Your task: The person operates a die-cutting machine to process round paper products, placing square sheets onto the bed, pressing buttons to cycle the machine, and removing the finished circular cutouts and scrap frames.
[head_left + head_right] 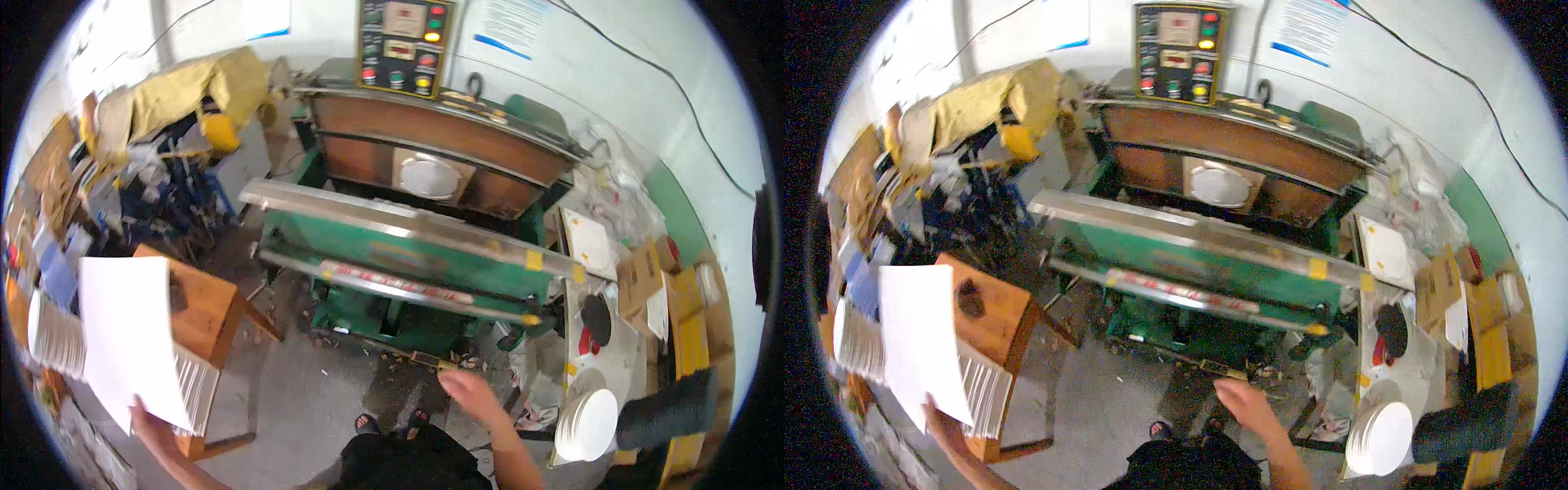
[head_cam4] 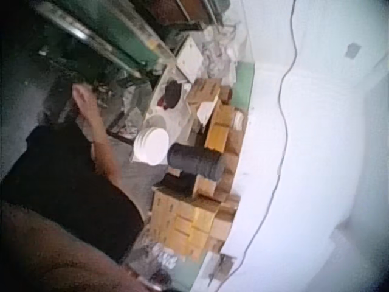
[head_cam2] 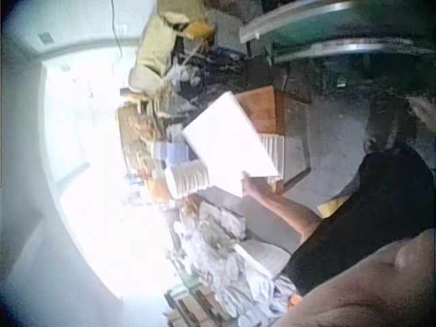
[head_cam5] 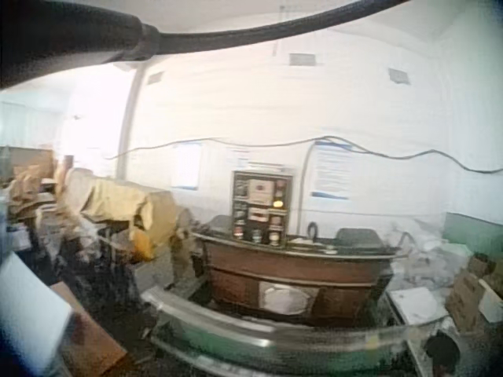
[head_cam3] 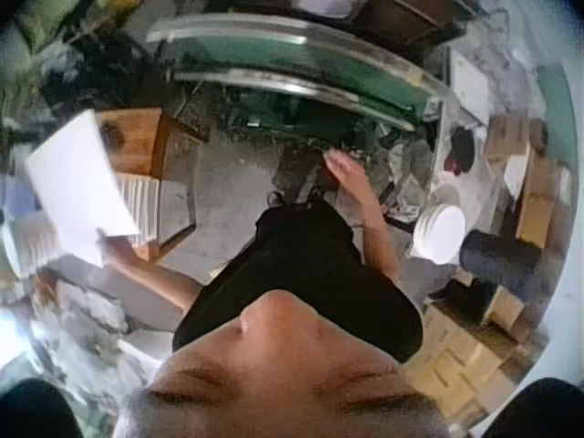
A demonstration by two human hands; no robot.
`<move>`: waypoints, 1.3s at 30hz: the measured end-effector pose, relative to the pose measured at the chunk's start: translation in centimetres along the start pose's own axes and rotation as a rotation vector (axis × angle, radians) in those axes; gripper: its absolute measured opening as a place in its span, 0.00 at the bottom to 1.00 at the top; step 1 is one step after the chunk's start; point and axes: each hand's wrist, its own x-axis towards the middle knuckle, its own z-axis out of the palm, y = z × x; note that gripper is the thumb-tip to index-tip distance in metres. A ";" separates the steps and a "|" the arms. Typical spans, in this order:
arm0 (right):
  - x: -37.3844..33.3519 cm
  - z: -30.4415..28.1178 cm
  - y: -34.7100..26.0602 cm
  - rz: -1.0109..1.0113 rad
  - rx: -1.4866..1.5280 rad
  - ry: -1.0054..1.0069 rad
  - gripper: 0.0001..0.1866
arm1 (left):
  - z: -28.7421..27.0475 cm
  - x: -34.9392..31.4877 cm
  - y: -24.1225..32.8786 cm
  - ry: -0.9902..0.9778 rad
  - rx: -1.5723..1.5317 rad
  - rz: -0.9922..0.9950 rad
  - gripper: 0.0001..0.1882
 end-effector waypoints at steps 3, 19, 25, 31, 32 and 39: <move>4.6 -4.8 -6.4 -0.139 0.432 0.072 0.16 | 8.0 -2.8 -7.5 -0.231 -0.006 -0.171 0.36; 41.6 -10.0 18.9 0.270 0.523 0.394 0.20 | 20.5 -23.9 -20.1 -0.461 0.274 -0.885 0.22; 39.3 -15.2 10.6 0.493 0.905 0.021 0.15 | 27.9 -23.2 -24.9 -0.566 0.163 -1.051 0.22; 25.2 -22.4 8.0 0.109 1.017 0.195 0.20 | 37.5 -19.1 -37.3 -0.564 0.133 -0.928 0.18; 21.4 -24.9 9.1 0.122 1.016 0.360 0.20 | 40.5 -18.5 -39.6 -0.555 0.143 -0.960 0.18; -0.8 -27.2 15.8 0.166 1.006 0.809 0.29 | 44.4 -14.4 -45.4 -0.439 0.010 -0.967 0.21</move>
